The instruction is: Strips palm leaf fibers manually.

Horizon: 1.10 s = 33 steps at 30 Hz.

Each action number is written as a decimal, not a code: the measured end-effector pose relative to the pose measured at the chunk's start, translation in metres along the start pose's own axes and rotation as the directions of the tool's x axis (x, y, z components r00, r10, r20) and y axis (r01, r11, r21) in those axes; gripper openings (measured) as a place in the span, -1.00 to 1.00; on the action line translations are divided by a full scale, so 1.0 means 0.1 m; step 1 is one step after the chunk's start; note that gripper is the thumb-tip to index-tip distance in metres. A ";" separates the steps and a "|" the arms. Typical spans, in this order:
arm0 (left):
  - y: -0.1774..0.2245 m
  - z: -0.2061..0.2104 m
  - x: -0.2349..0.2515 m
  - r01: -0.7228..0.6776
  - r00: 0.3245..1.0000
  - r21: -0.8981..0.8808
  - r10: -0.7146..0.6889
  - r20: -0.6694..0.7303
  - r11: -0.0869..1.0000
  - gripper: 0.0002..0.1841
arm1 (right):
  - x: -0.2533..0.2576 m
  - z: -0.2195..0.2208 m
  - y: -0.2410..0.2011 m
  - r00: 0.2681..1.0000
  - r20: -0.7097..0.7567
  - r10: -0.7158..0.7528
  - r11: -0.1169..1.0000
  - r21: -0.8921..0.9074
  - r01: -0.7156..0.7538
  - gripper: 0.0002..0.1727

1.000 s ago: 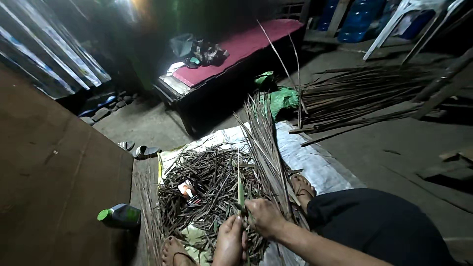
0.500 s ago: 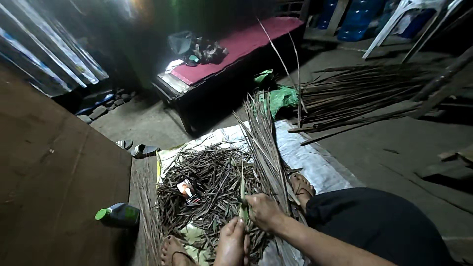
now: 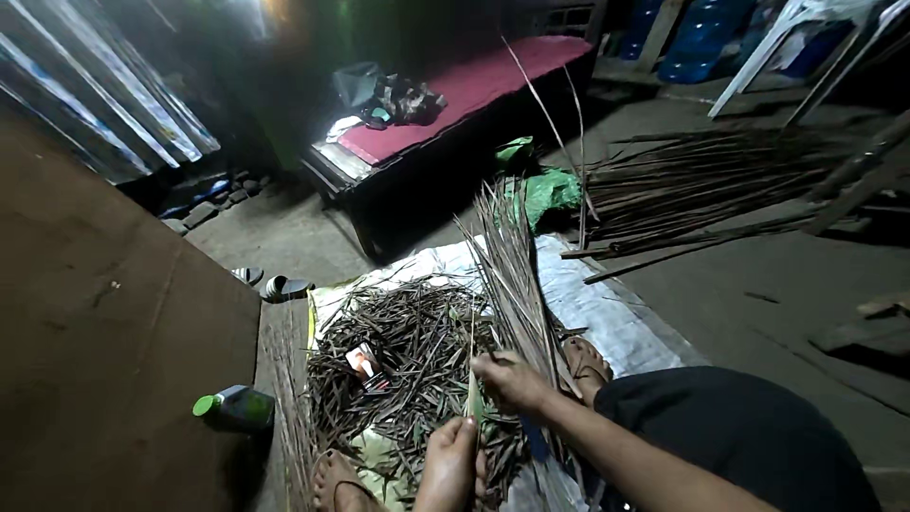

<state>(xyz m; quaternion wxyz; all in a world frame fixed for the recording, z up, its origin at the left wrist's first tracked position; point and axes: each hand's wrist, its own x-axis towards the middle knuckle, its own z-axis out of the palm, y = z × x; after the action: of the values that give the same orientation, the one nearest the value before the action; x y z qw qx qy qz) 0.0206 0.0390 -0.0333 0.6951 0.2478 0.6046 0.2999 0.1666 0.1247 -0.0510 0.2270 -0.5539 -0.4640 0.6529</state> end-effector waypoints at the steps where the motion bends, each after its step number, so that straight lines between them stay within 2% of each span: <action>1: 0.00 0.01 0.01 -0.003 1.000 -0.008 0.003 0.007 1.000 -0.66 | -0.03 0.01 0.00 0.999 0.026 -0.040 0.999 -0.036 0.041 -0.77; 3: -0.03 0.02 0.01 -0.028 0.999 -0.018 0.029 0.040 0.999 -0.68 | -0.01 -0.02 0.00 0.992 -0.011 -0.128 0.985 -0.115 0.125 -0.82; 5: -0.06 0.02 0.00 -0.054 0.997 -0.010 0.055 0.051 0.998 -0.72 | 0.02 -0.10 -0.03 0.980 -0.106 -0.168 0.977 -0.148 0.151 -0.78; 7: -0.07 0.02 0.01 -0.077 0.997 0.000 0.077 0.016 0.997 -0.72 | 0.03 -0.14 -0.02 0.968 -0.140 -0.208 0.961 -0.212 0.176 -0.71; 9: -0.08 0.01 0.05 -0.091 0.995 -0.002 0.091 -0.036 0.996 -0.71 | -0.03 -0.13 0.00 0.975 -0.051 -0.215 0.908 -0.378 0.180 -0.65; 12: -0.07 -0.01 0.08 -0.101 0.992 0.003 0.101 -0.080 0.995 -0.70 | -0.21 0.05 0.02 0.976 0.130 -0.177 0.715 -0.664 0.219 -0.70; 15: -0.07 0.02 0.07 -0.120 0.989 -0.006 0.119 -0.091 0.993 -0.70 | -0.33 0.22 -0.01 0.977 0.201 -0.079 0.580 -0.787 0.208 -0.74; 21: -0.09 0.10 -0.03 -0.091 0.995 0.042 0.093 -0.043 0.995 -0.71 | 0.04 -0.09 -0.09 0.995 -0.099 -0.029 0.606 -0.793 -0.062 -0.55; 23: -0.09 0.08 -0.01 -0.085 0.995 0.045 0.087 -0.049 0.995 -0.70 | 0.02 -0.10 -0.12 0.995 -0.089 -0.036 0.613 -0.789 -0.048 -0.54; 27: -0.07 -0.01 0.08 -0.096 0.990 0.062 0.102 -0.095 0.993 -0.70 | -0.24 0.17 -0.08 0.992 0.123 -0.018 0.588 -0.802 0.110 -0.66; 29: -0.08 0.00 0.08 -0.118 0.987 0.070 0.125 -0.103 0.991 -0.70 | -0.32 0.25 -0.09 0.982 0.184 0.031 0.557 -0.820 0.136 -0.70; 31: -0.10 0.03 0.04 -0.121 0.988 0.070 0.127 -0.088 0.990 -0.71 | -0.28 0.22 -0.11 0.988 0.148 0.047 0.548 -0.831 0.098 -0.70; 33: -0.11 0.07 -0.01 -0.097 0.993 0.076 0.101 -0.054 0.992 -0.71 | -0.13 0.09 -0.12 0.999 0.029 0.037 0.563 -0.827 0.003 -0.67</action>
<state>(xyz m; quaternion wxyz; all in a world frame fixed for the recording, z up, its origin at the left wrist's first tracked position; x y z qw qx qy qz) 0.0288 0.0305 -0.0389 0.6519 0.2941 0.6221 0.3186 0.1595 0.1164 -0.0339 -0.0748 -0.5860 -0.7149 0.3742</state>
